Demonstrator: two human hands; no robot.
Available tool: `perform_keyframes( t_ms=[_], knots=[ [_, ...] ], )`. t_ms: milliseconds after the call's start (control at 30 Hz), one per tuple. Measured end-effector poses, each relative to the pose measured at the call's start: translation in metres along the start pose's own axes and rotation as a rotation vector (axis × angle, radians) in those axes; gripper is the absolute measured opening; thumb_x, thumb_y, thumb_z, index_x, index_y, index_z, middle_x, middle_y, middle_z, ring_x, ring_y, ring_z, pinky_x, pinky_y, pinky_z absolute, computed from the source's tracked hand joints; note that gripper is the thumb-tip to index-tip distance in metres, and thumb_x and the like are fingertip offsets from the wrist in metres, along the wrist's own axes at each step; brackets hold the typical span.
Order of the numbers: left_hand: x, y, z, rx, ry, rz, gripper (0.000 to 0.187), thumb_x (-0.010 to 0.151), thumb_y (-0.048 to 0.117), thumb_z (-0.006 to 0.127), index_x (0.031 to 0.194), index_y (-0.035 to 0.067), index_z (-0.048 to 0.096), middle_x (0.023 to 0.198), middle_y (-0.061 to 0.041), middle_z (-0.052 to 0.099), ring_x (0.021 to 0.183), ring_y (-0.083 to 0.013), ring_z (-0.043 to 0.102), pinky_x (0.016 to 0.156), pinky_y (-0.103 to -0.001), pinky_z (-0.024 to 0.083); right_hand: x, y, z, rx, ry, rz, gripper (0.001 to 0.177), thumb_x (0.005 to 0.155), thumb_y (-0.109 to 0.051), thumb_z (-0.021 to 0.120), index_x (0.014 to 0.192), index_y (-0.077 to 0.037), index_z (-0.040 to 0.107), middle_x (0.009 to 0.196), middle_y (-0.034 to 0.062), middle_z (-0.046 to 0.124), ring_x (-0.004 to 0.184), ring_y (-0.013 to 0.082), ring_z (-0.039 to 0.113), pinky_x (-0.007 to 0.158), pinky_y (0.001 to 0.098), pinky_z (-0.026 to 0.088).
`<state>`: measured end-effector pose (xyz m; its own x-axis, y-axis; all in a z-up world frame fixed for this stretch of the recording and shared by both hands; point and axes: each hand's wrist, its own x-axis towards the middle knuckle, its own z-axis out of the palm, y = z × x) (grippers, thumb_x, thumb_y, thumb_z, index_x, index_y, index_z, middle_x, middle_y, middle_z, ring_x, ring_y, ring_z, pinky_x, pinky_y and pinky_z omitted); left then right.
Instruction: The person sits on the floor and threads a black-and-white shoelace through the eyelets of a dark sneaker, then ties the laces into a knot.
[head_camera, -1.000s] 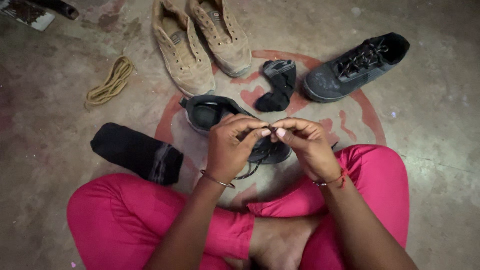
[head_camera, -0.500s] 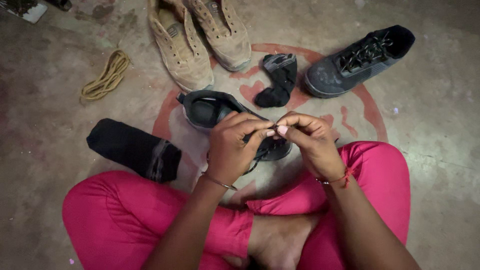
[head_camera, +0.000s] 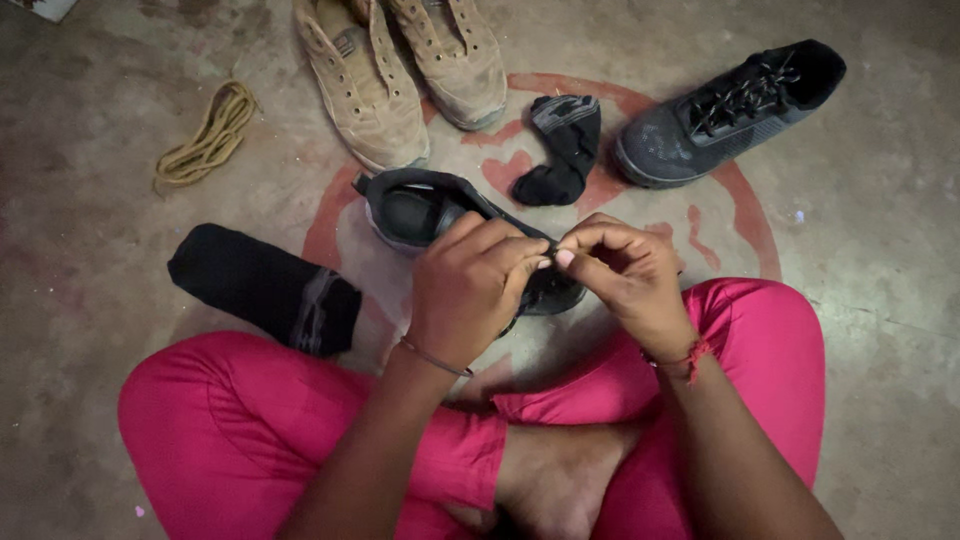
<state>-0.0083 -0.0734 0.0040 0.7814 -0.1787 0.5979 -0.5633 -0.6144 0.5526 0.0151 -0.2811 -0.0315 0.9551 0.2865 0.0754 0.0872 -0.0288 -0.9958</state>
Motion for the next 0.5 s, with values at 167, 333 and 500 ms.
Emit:
perform_keyframes(
  t_ms=[167, 333, 500],
  knots=[
    [0.000, 0.001, -0.003, 0.034, -0.019, 0.023, 0.015, 0.083, 0.011, 0.079, 0.098, 0.011, 0.076, 0.090, -0.003, 0.068, 0.087, -0.0253, 0.064, 0.076, -0.039, 0.053, 0.002, -0.003, 0.000, -0.141, -0.028, -0.096, 0.003, 0.095, 0.000, 0.070, 0.098, 0.000, 0.073, 0.097, 0.0009, 0.069, 0.093, 0.0090, 0.063, 0.085, 0.0238, 0.049],
    [0.001, 0.003, -0.004, 0.010, -0.012, -0.024, 0.013, 0.084, 0.016, 0.081, 0.095, 0.012, 0.075, 0.087, -0.002, 0.068, 0.085, -0.0247, 0.064, 0.072, -0.039, 0.052, -0.001, -0.010, 0.001, -0.256, 0.024, -0.135, 0.003, 0.094, -0.001, 0.072, 0.097, -0.001, 0.073, 0.093, 0.0013, 0.068, 0.090, 0.0094, 0.063, 0.083, 0.0239, 0.050],
    [0.002, 0.006, -0.003, 0.010, 0.002, -0.034, 0.012, 0.085, 0.018, 0.081, 0.093, 0.012, 0.074, 0.088, -0.002, 0.069, 0.085, -0.0250, 0.064, 0.072, -0.039, 0.052, -0.002, -0.012, 0.003, -0.249, 0.039, -0.128, 0.001, 0.094, -0.001, 0.073, 0.093, -0.002, 0.072, 0.094, 0.0009, 0.069, 0.090, 0.0087, 0.063, 0.084, 0.0234, 0.050]
  ],
)
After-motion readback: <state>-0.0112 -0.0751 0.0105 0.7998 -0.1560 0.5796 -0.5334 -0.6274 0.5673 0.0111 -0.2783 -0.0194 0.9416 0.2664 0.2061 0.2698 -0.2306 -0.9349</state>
